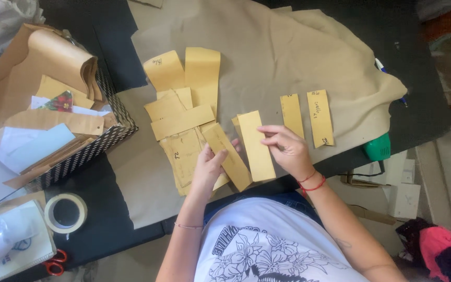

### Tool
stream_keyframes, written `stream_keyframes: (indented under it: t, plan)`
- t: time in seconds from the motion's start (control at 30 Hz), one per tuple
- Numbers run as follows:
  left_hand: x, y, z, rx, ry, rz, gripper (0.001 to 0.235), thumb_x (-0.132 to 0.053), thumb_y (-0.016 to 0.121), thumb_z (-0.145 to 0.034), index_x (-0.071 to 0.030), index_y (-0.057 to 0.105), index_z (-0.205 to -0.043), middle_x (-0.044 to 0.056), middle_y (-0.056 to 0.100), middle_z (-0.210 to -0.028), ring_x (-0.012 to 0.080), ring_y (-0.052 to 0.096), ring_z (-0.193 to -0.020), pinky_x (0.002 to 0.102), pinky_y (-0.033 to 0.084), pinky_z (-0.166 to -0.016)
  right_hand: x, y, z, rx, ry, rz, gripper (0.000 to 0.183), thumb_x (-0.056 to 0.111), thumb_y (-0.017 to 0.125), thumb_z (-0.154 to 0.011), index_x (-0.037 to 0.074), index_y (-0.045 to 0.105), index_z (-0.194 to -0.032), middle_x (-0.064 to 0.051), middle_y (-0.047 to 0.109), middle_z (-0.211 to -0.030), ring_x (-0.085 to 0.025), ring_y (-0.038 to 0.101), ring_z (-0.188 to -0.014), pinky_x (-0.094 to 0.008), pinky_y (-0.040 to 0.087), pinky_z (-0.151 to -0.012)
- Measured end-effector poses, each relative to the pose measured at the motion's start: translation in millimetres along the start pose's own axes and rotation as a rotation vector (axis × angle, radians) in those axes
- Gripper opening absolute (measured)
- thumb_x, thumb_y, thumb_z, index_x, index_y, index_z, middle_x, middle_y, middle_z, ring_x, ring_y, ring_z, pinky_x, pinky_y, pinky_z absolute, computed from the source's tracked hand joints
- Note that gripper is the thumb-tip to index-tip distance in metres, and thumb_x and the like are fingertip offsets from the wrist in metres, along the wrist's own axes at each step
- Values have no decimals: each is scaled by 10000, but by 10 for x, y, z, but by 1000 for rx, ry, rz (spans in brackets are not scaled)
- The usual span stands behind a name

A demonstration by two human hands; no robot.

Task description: The person removes yellow paper pieces from a box and arranges them on a table, sorting them into separate piles by size and handwritten markings. They handle the pieces one at a time, occasionally flipping them over, and place some back into the box before the clip ends.

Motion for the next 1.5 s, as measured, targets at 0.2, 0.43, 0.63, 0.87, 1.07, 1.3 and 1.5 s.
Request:
stream_keyframes:
  t: [0.2,0.43,0.63,0.87,1.07,1.3,1.5]
  plan:
    - [500,-652,-348,-100,204,-112,380,-37,664,-721,4,434,-1021,135,622,-861,169,602,-706,340,546,-568,-356,107,108,129,257,135,201,-5,575,-756,149,681,-830,0,663,-918,-184,615,-855,-298,475,-734]
    - [-70,-80,-125,29,226,-276,174,-209,569,-843,-67,587,-942,32,585,-753,66,511,-753,265,470,-650,-917,638,519,305,689,-327,435,50,655,-730,-12,444,-1104,-99,568,-726,-112,567,-536,-227,521,-512]
    - [-959,-716,-190,-550,642,-1492,364,-151,720,-684,-130,594,-1025,74,534,-985,225,511,-965,439,419,-853,-1282,477,465,365,635,45,367,105,668,-734,28,538,-1069,-106,619,-742,-144,588,-525,-250,483,-494]
    - [-1053,-765,-492,-420,492,-1662,444,-346,791,-470,-229,525,-806,-32,498,-830,200,507,-852,432,370,-812,-928,416,236,246,643,-46,371,192,636,-777,66,539,-1113,-93,566,-836,-171,566,-579,-249,485,-510]
    - [-877,57,29,-114,945,-1421,175,-174,725,-587,-238,575,-648,-46,494,-750,136,488,-761,340,328,-798,-768,727,288,352,872,-573,526,419,457,-818,49,462,-1192,-129,568,-1036,-191,574,-867,-303,472,-720]
    - [-731,-658,352,-644,399,-1180,794,-202,825,-510,-119,416,-1185,170,391,-1060,418,438,-971,550,413,-787,-1186,558,373,251,707,-265,613,49,672,-707,61,361,-1235,-122,557,-817,-158,575,-646,-264,505,-570]
    - [-641,-1100,490,-689,178,-1029,791,-212,766,-588,-47,333,-1230,221,485,-1124,401,514,-1003,507,422,-822,-920,398,336,345,520,434,701,162,729,-625,129,410,-1248,-103,488,-900,-283,563,-774,-415,466,-679]
Point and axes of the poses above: each hand's wrist, its own z-axis away from the middle knuckle, its own y-axis out of the palm, x = y × z, the point moved 10 cm from there along -z, towards the middle knuckle
